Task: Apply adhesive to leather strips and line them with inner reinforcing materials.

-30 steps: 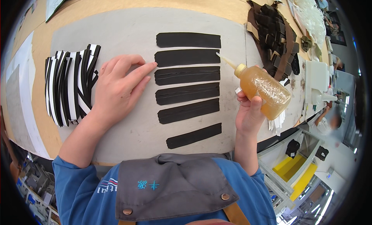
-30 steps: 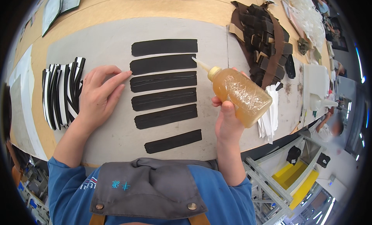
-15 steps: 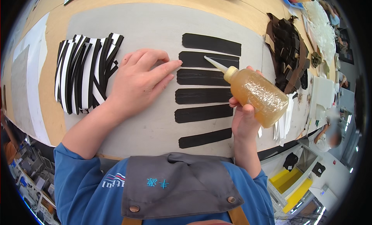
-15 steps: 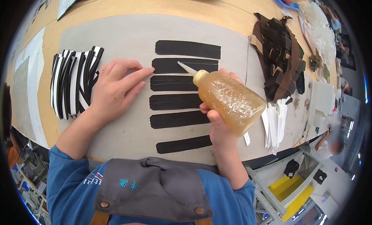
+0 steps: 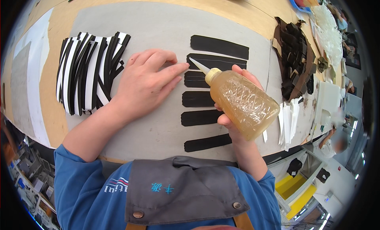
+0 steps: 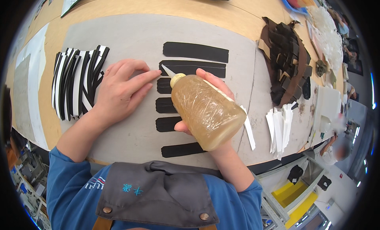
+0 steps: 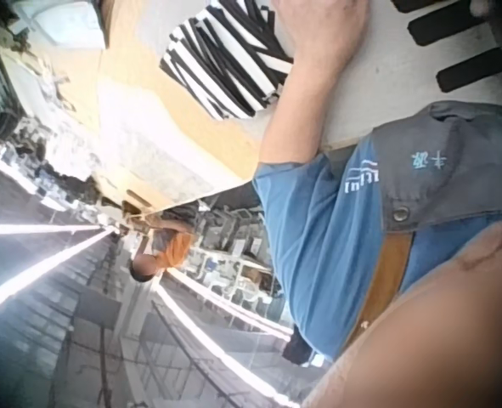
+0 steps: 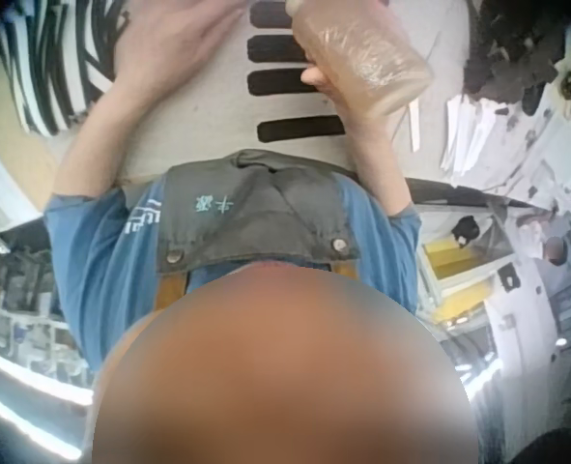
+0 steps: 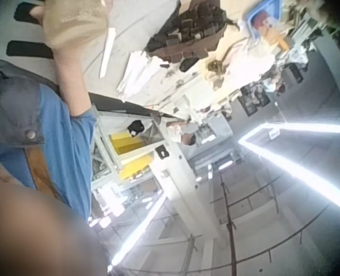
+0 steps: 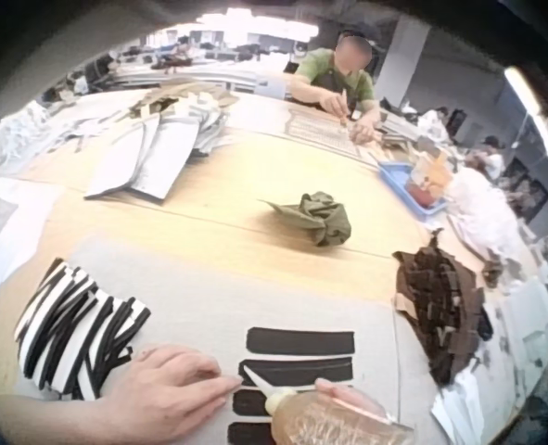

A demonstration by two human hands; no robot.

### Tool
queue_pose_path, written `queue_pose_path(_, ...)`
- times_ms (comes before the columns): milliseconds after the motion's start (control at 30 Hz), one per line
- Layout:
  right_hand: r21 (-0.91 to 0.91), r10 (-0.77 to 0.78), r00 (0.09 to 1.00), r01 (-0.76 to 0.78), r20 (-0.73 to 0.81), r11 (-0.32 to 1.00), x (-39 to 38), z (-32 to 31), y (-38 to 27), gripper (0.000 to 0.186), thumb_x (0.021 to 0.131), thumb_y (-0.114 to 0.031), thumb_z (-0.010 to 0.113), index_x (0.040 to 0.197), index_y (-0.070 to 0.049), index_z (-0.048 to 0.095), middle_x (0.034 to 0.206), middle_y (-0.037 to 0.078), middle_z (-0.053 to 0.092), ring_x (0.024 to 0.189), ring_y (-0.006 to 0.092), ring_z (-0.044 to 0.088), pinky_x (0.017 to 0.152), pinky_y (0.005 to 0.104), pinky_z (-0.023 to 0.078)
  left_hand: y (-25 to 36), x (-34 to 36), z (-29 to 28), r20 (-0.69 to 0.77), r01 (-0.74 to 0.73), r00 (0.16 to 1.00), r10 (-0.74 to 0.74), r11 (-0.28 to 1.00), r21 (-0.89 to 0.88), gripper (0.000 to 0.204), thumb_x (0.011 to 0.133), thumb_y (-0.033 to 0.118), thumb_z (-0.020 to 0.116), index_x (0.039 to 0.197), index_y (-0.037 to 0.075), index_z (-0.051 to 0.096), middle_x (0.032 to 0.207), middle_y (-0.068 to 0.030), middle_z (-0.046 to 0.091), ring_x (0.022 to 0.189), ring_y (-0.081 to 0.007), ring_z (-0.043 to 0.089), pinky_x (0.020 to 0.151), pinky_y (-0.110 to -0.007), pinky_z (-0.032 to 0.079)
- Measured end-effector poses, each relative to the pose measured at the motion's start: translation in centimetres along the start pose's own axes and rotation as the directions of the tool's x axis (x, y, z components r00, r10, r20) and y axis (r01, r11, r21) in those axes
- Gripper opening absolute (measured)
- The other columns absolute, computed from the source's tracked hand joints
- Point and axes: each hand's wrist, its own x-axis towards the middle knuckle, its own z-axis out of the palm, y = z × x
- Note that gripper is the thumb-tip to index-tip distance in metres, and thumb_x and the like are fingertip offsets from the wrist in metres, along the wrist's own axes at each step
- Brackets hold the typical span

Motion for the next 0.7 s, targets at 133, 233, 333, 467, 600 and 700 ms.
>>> queue_pose_path(133, -0.063, -0.055, 0.998, 0.052, -0.042, 0.997, -0.5, -1.8, 0.3, 0.114, 0.062, -0.054, 0.097, 0.147, 0.002, 0.045, 0.144, 0.018, 0.055, 0.124, 0.0248, 0.06, 0.106, 0.0372, 0.05, 0.2, 0.0, -0.3, 0.021, 0.023, 1.0, -0.023, 1.0, -0.011, 0.028, 0.091, 0.011, 0.069, 0.118, 0.014, 0.074, 0.112, -0.0033, 0.064, 0.109, -0.0243, 0.061, 0.097, -0.04, 0.045)
queue_pose_path(233, 0.019, -0.012, 0.985, 0.016, -0.172, 1.0, -1.2, -3.5, 0.5, 0.113, 0.064, -0.053, 0.096, 0.149, 0.0, 0.043, 0.146, 0.017, 0.054, 0.12, 0.023, 0.063, 0.098, 0.0341, 0.056, 0.2, 0.2, -0.2, 0.012, -0.001, 1.0, 0.001, 1.0, 0.001, 0.028, 0.091, 0.011, 0.069, 0.118, 0.013, 0.074, 0.112, -0.0039, 0.064, 0.109, -0.0243, 0.061, 0.097, -0.04, 0.044)
queue_pose_path(333, 0.27, 0.089, 0.947, -0.002, -0.31, 0.963, -1.5, -4.9, -0.2, 0.107, 0.072, -0.048, 0.093, 0.153, -0.005, 0.037, 0.15, 0.016, 0.051, 0.105, 0.0165, 0.068, 0.071, 0.0244, 0.06, 0.1, 0.1, -0.3, 0.006, -0.01, 1.0, 0.01, 1.0, -0.022, 0.03, 0.089, 0.007, 0.069, 0.119, 0.011, 0.074, 0.111, -0.0052, 0.064, 0.106, -0.0253, 0.062, 0.095, -0.039, 0.045)
queue_pose_path(467, 0.226, 0.087, 0.917, 0.003, -0.39, 0.974, -1.9, -7.2, 0.7, 0.101, 0.077, -0.053, 0.088, 0.152, -0.007, 0.039, 0.15, 0.014, 0.052, 0.1, 0.0159, 0.069, 0.07, 0.0239, 0.058, 0.3, 0.3, -0.4, -0.009, -0.008, 1.0, 0.007, 0.999, -0.043, 0.03, 0.088, 0.003, 0.069, 0.117, 0.01, 0.074, 0.108, -0.0061, 0.064, 0.103, -0.0252, 0.061, 0.091, -0.037, 0.046)
queue_pose_path(600, 0.262, 0.121, 0.911, -0.014, -0.394, 0.965, -2.3, -7.6, 0.6, 0.098, 0.078, -0.049, 0.089, 0.151, -0.008, 0.04, 0.149, 0.013, 0.053, 0.102, 0.0153, 0.069, 0.069, 0.0234, 0.058, 0.4, 0.4, -0.2, -0.012, -0.026, 1.0, 0.026, 1.0, -0.011, 0.027, 0.09, 0.004, 0.069, 0.115, 0.009, 0.075, 0.106, -0.0058, 0.064, 0.102, -0.0244, 0.061, 0.091, -0.037, 0.046)
queue_pose_path(700, 0.272, 0.105, 0.917, 0.004, -0.384, 0.962, -2.2, -7.4, 0.9, 0.095, 0.078, -0.047, 0.09, 0.151, -0.009, 0.041, 0.147, 0.013, 0.054, 0.099, 0.0148, 0.069, 0.069, 0.0231, 0.058, 0.4, 0.3, -0.1, -0.004, -0.017, 1.0, 0.017, 1.0, -0.013, 0.026, 0.09, 0.004, 0.07, 0.115, 0.009, 0.075, 0.106, -0.0049, 0.064, 0.102, -0.0244, 0.061, 0.091, -0.037, 0.046)
